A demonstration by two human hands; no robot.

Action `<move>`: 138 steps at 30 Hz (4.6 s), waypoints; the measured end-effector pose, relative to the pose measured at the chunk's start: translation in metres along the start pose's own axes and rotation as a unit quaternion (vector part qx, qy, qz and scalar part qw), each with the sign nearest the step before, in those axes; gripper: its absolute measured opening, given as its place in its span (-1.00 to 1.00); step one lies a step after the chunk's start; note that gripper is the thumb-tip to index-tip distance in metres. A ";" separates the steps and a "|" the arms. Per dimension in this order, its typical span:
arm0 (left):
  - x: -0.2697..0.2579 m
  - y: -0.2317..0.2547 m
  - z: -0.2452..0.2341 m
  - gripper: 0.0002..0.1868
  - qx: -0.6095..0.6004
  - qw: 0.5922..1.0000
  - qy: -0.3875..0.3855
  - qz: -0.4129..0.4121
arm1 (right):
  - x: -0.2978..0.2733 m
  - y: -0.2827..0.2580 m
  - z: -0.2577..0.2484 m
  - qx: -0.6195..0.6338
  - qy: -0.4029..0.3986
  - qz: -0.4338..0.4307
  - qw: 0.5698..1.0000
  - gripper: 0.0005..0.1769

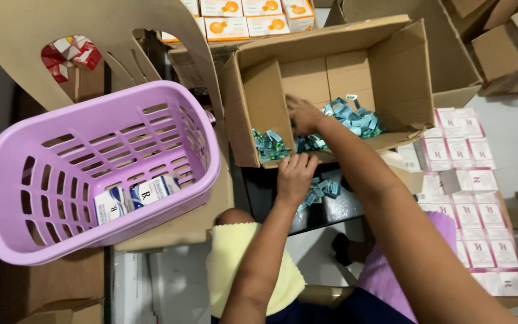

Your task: The person sits on a chair and repeatedly picks small teal-wrapped items from a large cardboard box, placing them into a smaller white box. The person also moves a purple basket and handles white boxes labeled with an R.

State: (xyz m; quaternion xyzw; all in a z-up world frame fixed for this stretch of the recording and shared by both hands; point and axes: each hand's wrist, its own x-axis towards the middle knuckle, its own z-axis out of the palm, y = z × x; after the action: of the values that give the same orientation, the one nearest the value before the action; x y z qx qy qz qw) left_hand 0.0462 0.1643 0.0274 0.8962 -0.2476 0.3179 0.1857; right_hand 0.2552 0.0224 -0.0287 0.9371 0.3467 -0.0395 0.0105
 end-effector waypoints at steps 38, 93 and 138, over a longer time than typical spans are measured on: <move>0.015 -0.002 -0.019 -0.83 -0.029 0.999 0.019 0.019 | -0.111 0.086 0.003 0.253 0.043 0.204 0.945 -0.58; -0.091 0.013 0.040 -0.38 0.001 0.898 -0.035 -0.438 | -0.207 -0.184 0.037 0.228 0.297 0.339 0.863 -0.64; -0.111 0.022 0.047 -0.17 -0.047 0.936 -0.211 -0.277 | -0.227 -0.183 0.034 0.187 0.235 0.426 0.853 -0.17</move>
State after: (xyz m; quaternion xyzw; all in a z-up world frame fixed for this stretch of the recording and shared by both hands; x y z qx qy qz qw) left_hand -0.0188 0.1595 -0.0766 0.9659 -0.0377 0.0456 0.2521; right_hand -0.0379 0.0129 -0.0428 0.9586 -0.1087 0.1260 -0.2311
